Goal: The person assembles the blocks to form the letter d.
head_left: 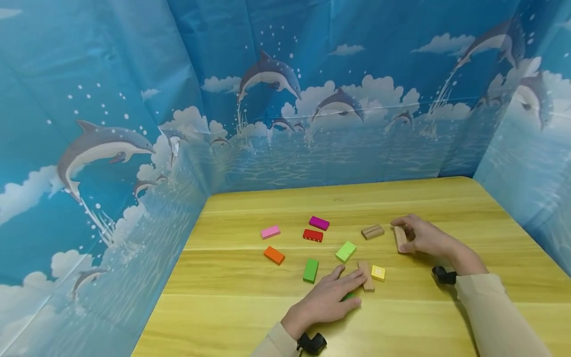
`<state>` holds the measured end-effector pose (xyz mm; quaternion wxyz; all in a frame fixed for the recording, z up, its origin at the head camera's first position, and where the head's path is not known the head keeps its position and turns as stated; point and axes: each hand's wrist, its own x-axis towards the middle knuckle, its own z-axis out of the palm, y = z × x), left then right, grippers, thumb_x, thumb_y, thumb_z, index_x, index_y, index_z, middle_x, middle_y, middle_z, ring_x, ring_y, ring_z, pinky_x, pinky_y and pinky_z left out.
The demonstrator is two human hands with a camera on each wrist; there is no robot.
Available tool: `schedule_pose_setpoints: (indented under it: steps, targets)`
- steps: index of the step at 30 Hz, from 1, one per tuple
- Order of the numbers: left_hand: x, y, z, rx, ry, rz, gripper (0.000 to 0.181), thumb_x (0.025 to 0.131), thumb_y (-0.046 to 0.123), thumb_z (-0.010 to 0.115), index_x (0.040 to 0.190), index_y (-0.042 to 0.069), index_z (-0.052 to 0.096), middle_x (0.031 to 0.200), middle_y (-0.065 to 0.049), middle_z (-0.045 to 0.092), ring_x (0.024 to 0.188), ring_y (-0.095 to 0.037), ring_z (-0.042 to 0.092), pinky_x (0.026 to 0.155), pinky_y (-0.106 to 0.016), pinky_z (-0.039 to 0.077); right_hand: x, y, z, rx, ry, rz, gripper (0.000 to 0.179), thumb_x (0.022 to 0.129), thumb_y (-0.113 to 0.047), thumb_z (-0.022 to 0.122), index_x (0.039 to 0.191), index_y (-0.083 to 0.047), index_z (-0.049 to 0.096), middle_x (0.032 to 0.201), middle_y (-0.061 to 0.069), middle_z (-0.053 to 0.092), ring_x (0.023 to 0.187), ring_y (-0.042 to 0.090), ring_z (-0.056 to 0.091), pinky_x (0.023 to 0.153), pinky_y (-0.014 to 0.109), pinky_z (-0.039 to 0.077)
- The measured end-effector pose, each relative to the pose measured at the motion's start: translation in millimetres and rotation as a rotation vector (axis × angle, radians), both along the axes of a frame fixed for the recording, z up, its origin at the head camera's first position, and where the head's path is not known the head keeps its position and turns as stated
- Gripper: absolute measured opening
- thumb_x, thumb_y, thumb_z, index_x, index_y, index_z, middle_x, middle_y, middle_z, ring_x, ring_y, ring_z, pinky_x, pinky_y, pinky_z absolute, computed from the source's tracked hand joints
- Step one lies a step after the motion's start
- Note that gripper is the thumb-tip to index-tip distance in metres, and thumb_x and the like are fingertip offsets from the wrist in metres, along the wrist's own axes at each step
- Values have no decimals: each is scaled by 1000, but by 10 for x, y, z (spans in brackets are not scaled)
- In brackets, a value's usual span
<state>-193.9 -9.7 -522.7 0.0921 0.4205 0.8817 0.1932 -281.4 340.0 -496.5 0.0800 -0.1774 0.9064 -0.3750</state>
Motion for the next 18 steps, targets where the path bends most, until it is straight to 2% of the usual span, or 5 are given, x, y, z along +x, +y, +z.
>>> schedule_pose_setpoints:
  steps: [5,8,13,18]
  targets:
    - [-21,10,-23,2,8,2,55,108,47,39,160,37,23,163,20,16,152,-27,14,114,-52,30,-14,-1,4,-60,-13,9,74,86,-14,81,145,5,40,140,32,37,116,46,52,85,49,53]
    - [-27,11,-27,1,10,2,55,108,48,38,160,38,23,163,20,16,152,-27,14,114,-52,30,-24,8,4,-34,-9,-1,80,85,-18,83,147,7,38,139,32,37,112,43,53,83,47,53]
    - [-11,-11,-11,2,5,-2,56,107,48,39,160,37,23,163,20,16,151,-29,16,114,-51,31,-39,16,-8,-16,-44,-7,78,85,-21,84,144,7,42,133,31,35,108,41,55,81,44,53]
    - [-2,-16,6,7,9,-1,55,108,48,39,160,36,24,163,19,17,151,-29,17,114,-52,31,-52,22,-4,-93,-93,5,76,84,-16,83,144,4,40,130,28,45,100,35,57,76,39,52]
